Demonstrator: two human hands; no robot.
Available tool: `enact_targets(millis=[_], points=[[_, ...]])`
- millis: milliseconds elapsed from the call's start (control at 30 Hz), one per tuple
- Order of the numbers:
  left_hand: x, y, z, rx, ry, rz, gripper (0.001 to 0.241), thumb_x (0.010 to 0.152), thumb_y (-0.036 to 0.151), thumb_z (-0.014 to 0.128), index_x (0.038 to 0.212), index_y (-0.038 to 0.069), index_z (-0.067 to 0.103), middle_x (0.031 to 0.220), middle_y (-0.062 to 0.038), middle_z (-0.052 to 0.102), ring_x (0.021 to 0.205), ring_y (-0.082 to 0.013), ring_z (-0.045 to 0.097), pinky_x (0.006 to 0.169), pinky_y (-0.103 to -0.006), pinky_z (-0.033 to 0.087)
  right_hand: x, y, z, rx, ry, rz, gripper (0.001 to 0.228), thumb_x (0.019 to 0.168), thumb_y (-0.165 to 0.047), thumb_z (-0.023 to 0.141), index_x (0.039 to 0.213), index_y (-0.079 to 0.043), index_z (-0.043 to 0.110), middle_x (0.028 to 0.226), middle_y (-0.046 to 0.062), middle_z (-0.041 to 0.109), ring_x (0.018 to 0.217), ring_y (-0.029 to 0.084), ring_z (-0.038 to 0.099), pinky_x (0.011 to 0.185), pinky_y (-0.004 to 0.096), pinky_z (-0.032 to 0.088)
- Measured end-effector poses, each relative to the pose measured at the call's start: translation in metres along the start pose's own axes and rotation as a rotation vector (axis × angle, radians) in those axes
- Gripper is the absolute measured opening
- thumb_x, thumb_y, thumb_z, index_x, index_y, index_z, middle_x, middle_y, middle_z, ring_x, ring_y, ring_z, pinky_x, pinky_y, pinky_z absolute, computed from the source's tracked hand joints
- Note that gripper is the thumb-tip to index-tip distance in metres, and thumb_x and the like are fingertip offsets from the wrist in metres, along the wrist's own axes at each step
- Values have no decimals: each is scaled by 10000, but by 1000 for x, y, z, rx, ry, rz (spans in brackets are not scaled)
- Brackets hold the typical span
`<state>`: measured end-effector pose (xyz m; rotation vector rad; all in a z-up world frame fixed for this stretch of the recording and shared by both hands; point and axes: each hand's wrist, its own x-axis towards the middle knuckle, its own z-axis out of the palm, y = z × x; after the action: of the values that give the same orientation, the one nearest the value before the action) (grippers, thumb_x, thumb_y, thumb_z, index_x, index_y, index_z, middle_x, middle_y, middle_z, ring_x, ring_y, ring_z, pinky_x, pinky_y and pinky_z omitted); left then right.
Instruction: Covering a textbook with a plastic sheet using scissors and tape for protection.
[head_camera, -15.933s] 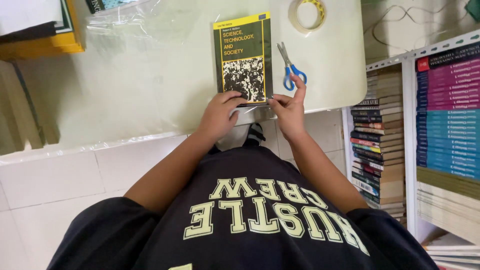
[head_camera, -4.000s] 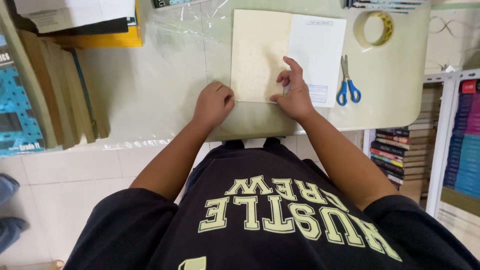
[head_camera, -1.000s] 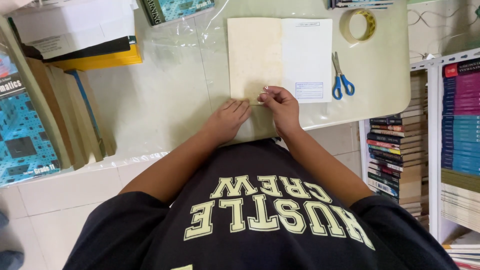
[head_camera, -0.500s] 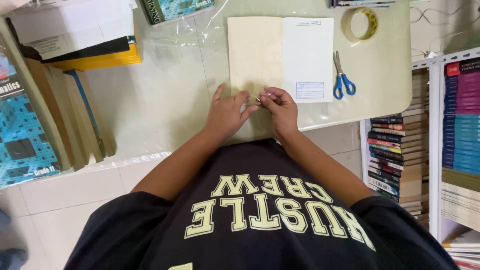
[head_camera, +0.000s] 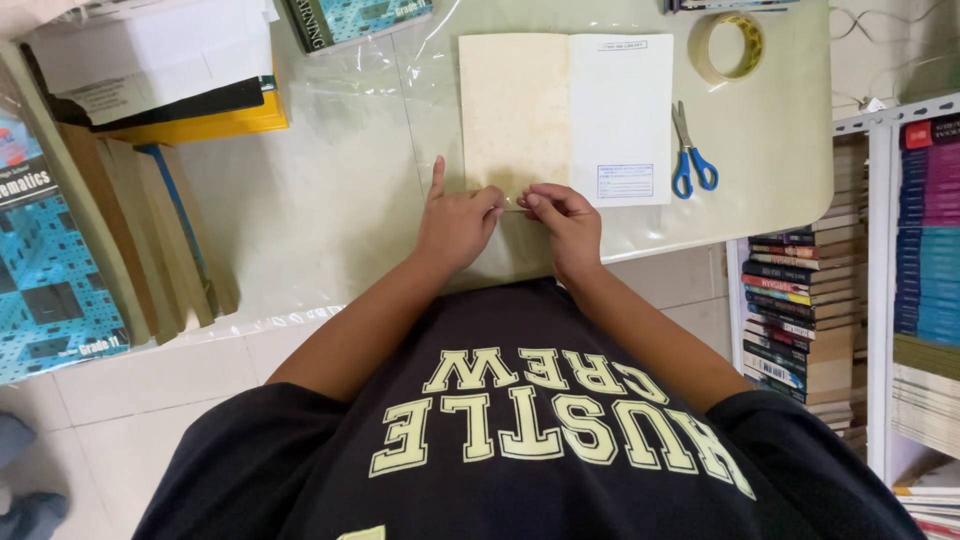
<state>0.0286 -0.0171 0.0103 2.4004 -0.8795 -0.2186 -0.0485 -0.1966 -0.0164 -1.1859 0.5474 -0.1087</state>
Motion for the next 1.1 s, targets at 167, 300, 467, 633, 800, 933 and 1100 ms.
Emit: enact_targets(millis=[167,300,467,633,800,933,1100], points=[[2,0,-1,10,-34,-28,40,926,179,648,889,172,663,717,-37,688,697,-251,684,1257,-592,89,-5,-6,1,-183,25,-20,140,948,-89,744,1069,-18,754,982,78,762,895,138,730,755,282,579],[6,-1,1,27,-65,-53,76,897,166,653,831,175,688,729,-36,693,725,-245,688,1261,-581,79,-6,-6,-6,-620,109,-304,123,886,-96,816,998,-47,804,973,36,743,784,93,643,701,245,545],[15,0,2,74,-131,-88,97,862,172,659,774,179,699,730,-44,695,755,-241,692,1260,-572,70,-7,-12,-3,-686,131,-170,117,856,-107,805,965,-66,789,870,5,740,733,75,623,693,231,529],[15,0,0,94,-170,-98,124,855,145,637,758,186,702,733,-53,697,768,-242,694,1274,-564,63,1,-13,-8,-570,156,-73,77,844,-73,766,918,-54,754,858,-2,743,784,60,668,739,223,555],[14,-2,4,101,-149,-77,115,853,148,637,767,181,706,741,-55,699,773,-250,692,1260,-575,61,8,-14,-17,-532,52,-29,153,848,-66,771,996,-48,735,891,30,709,810,90,642,748,247,541],[15,7,-9,113,-156,-81,90,836,171,649,774,179,714,748,-49,703,772,-246,694,1264,-574,56,0,-33,-7,-534,2,43,363,807,-36,730,1160,-117,710,912,46,731,824,96,651,741,254,529],[16,11,-14,65,-166,-95,117,806,261,682,782,158,732,730,-44,706,753,-245,692,1251,-571,49,2,-34,-12,-644,14,45,132,865,-119,794,973,-45,771,894,41,763,819,105,689,749,263,562]])
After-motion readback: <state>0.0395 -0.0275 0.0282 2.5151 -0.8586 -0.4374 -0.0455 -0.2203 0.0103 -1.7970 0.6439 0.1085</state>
